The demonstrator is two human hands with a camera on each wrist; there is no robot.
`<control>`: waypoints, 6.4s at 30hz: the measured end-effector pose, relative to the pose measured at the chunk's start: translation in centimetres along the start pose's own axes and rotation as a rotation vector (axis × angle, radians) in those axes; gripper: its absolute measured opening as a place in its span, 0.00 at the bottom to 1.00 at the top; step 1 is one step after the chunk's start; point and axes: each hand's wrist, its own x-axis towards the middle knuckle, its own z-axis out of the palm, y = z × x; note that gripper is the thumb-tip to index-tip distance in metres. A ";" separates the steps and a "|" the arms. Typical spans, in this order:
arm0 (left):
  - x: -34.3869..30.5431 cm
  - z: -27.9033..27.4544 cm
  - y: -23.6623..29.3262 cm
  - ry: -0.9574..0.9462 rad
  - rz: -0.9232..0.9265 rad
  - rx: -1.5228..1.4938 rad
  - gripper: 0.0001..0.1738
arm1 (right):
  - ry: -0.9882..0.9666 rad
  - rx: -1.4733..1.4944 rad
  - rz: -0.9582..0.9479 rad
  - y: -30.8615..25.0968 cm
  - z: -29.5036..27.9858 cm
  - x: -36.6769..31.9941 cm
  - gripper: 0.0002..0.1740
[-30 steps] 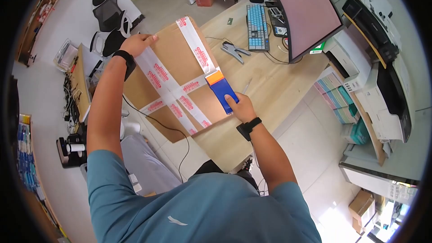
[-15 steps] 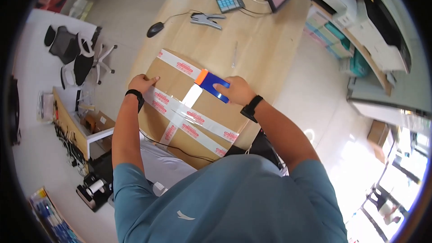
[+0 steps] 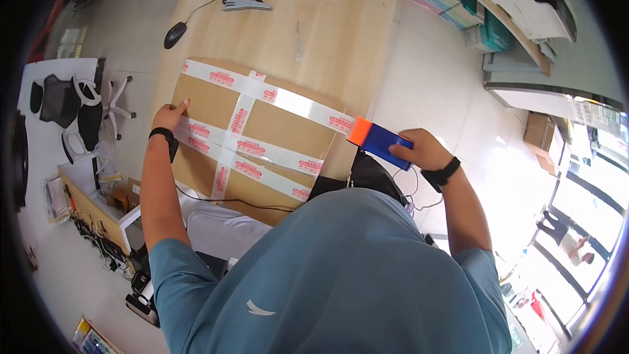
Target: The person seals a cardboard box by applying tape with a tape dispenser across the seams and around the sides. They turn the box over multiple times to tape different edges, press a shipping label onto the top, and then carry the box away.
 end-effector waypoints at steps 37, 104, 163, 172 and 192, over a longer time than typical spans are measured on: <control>-46.9 35.4 -7.8 -0.398 -0.413 -0.127 0.38 | -0.107 0.006 -0.201 10.7 4.5 8.9 0.21; -26.6 -15.6 -5.8 0.671 -0.185 0.016 0.48 | -0.074 0.349 -0.538 -16.3 7.2 20.9 0.18; -20.7 10.3 23.4 0.150 0.862 0.784 0.43 | -0.007 -0.309 -0.123 4.0 3.5 17.3 0.30; -19.2 19.3 29.5 0.029 0.656 1.154 0.41 | 0.080 -0.394 -0.186 0.9 4.0 17.6 0.15; -17.7 25.8 23.7 0.154 0.434 0.342 0.21 | 0.199 0.120 -0.058 12.8 1.8 8.4 0.29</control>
